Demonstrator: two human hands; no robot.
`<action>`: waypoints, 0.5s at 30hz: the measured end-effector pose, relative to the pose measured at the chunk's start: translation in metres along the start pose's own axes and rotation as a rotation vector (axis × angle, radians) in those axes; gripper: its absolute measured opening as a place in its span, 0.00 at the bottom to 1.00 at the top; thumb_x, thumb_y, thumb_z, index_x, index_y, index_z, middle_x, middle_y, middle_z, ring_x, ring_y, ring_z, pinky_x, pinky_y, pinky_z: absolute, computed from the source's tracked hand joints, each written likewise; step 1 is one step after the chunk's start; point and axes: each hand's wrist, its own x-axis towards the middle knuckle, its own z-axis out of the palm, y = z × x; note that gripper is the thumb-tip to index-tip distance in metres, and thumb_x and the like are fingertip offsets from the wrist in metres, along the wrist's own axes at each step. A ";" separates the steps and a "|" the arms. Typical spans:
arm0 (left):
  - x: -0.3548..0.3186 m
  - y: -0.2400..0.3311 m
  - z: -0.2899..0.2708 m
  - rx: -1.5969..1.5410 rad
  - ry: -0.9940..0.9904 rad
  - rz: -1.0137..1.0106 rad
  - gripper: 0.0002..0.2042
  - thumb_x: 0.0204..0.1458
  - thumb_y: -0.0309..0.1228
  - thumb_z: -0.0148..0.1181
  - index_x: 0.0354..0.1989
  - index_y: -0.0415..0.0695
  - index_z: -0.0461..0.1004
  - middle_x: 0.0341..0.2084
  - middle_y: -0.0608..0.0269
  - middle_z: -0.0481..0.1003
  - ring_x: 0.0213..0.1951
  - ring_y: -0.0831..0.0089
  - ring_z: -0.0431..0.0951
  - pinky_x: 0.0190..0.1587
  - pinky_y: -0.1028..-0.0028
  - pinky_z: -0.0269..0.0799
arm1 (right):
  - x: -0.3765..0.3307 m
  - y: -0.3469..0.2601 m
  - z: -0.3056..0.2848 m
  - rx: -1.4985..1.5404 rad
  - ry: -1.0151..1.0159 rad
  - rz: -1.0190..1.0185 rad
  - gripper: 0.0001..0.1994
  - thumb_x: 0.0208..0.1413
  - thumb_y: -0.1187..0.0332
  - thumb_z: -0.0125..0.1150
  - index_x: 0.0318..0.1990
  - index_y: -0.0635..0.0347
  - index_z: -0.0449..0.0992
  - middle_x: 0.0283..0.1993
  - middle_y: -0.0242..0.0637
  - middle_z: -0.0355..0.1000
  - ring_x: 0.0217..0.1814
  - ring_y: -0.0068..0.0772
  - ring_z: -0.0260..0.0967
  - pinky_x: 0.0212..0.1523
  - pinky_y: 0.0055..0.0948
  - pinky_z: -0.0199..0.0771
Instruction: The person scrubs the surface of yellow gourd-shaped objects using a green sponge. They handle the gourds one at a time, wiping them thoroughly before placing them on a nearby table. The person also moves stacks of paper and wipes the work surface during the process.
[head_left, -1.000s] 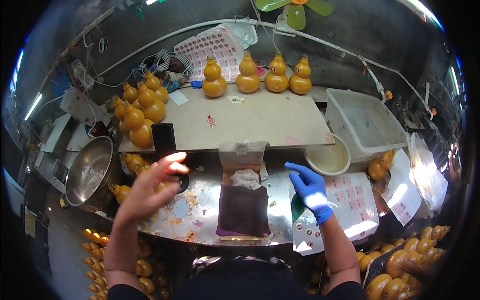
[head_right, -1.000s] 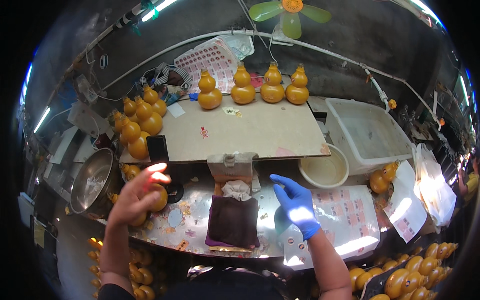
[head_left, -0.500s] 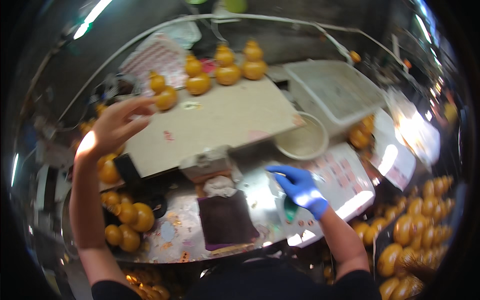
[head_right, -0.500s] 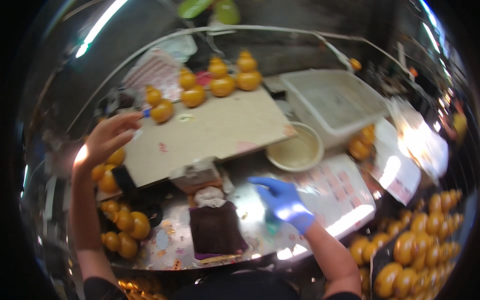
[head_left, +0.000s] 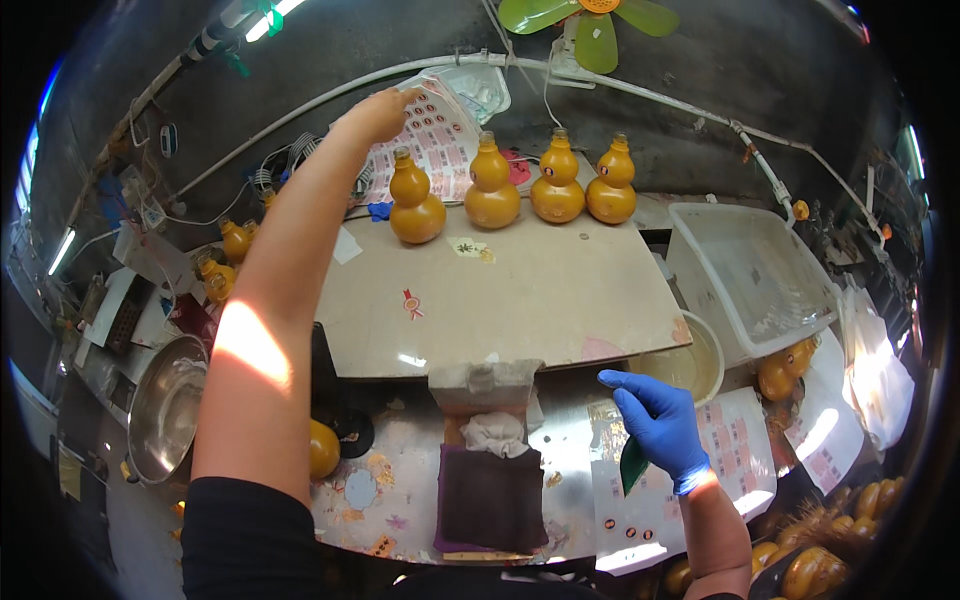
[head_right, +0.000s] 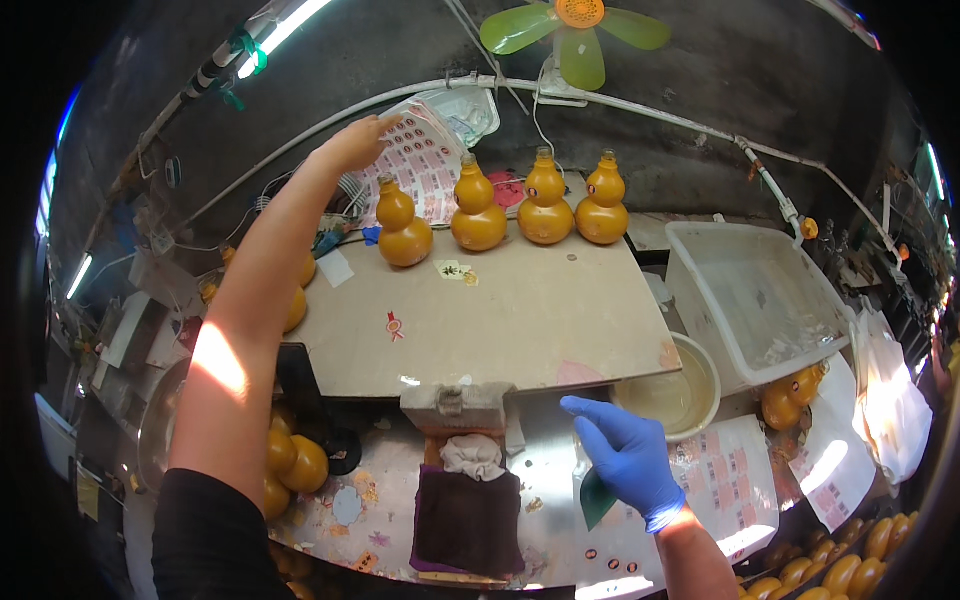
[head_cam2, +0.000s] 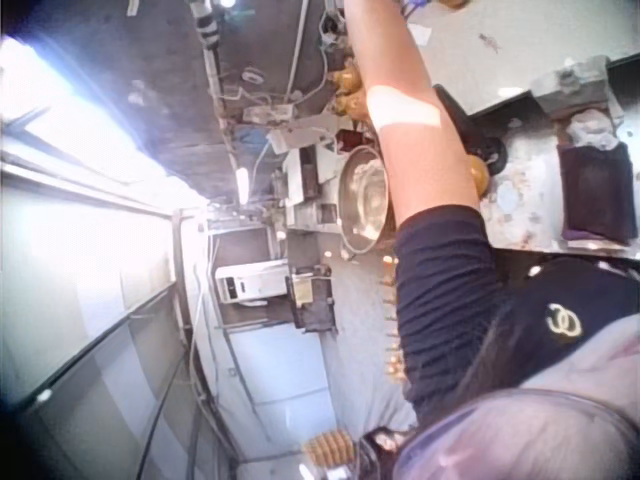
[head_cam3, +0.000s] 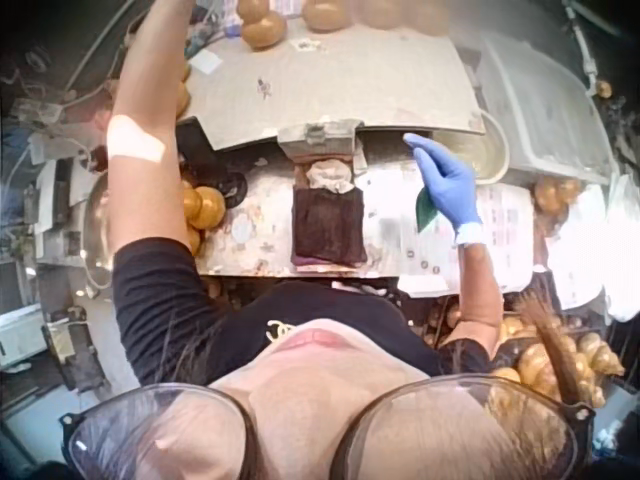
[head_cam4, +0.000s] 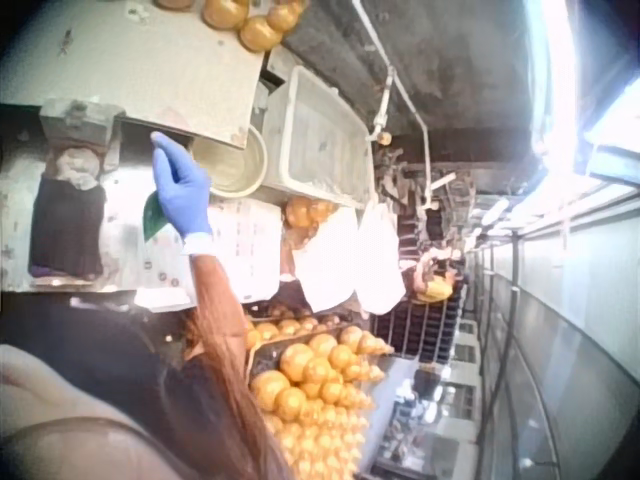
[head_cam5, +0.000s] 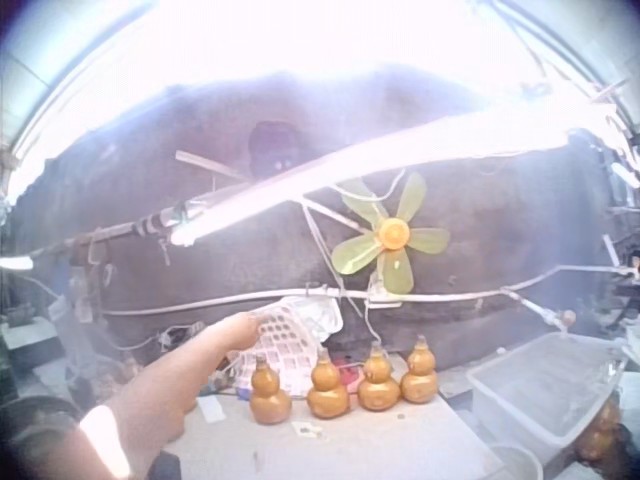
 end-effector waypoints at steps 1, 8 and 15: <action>0.012 0.001 0.008 0.050 -0.027 -0.019 0.29 0.51 0.21 0.49 0.65 0.52 0.58 0.54 0.48 0.67 0.54 0.51 0.70 0.53 0.62 0.69 | 0.005 -0.004 0.001 -0.004 -0.023 -0.011 0.13 0.55 0.74 0.57 0.48 0.62 0.78 0.32 0.32 0.76 0.29 0.16 0.66 0.32 0.19 0.68; 0.053 0.008 0.049 0.270 -0.102 -0.108 0.37 0.50 0.18 0.48 0.69 0.61 0.48 0.59 0.55 0.62 0.58 0.57 0.66 0.54 0.60 0.69 | 0.007 0.005 -0.001 -0.014 -0.030 0.057 0.13 0.53 0.75 0.58 0.47 0.59 0.79 0.22 0.28 0.71 0.22 0.12 0.61 0.25 0.17 0.64; 0.053 -0.008 0.074 0.392 0.009 -0.019 0.41 0.50 0.19 0.51 0.70 0.63 0.40 0.56 0.56 0.65 0.55 0.58 0.70 0.50 0.58 0.71 | 0.006 0.021 -0.013 -0.030 0.020 0.147 0.12 0.53 0.75 0.59 0.46 0.60 0.79 0.27 0.31 0.77 0.24 0.12 0.65 0.27 0.17 0.67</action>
